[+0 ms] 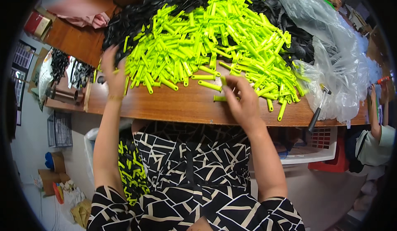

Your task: The person assembles kitchen utensils by inserting neon green plastic handles into black plastic heads. The person repeatedly picks up a handle and a head, aligns them, and presses them together to form a complete utensil. The finished items are placed into a white bin located below the table.

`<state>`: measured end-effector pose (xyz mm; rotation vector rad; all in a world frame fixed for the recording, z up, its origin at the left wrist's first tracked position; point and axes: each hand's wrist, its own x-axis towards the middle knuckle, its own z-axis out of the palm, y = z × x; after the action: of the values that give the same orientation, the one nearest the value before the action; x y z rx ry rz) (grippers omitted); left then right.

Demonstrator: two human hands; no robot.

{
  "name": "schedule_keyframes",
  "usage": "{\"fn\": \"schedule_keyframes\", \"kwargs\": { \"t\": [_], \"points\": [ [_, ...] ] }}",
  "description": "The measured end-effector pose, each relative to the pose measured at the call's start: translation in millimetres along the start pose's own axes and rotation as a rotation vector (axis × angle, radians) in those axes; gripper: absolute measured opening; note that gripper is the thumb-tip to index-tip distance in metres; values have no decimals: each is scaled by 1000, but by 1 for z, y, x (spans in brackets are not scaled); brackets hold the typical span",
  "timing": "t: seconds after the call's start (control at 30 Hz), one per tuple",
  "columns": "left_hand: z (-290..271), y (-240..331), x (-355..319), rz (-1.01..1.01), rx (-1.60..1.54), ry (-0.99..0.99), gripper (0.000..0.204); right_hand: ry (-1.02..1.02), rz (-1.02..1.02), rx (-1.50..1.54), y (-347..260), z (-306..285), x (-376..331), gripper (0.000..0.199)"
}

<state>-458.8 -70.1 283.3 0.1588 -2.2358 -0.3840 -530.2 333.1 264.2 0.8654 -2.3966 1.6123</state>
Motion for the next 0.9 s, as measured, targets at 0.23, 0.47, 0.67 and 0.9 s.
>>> {"fn": "schedule_keyframes", "kwargs": {
  "t": [0.23,0.47,0.67,0.9],
  "points": [
    [211,93,140,-196,41,-490,85,-7,-92,-65,0,1,-28,25],
    [225,96,131,117,184,-400,36,-31,-84,-41,-5,-3,-28,28],
    [185,79,100,244,107,-303,26,-55,-46,-1,-1,2,-31,24],
    [156,78,76,363,421,24,35,-72,-32,-5,-2,1,-29,21]
  ]
}}
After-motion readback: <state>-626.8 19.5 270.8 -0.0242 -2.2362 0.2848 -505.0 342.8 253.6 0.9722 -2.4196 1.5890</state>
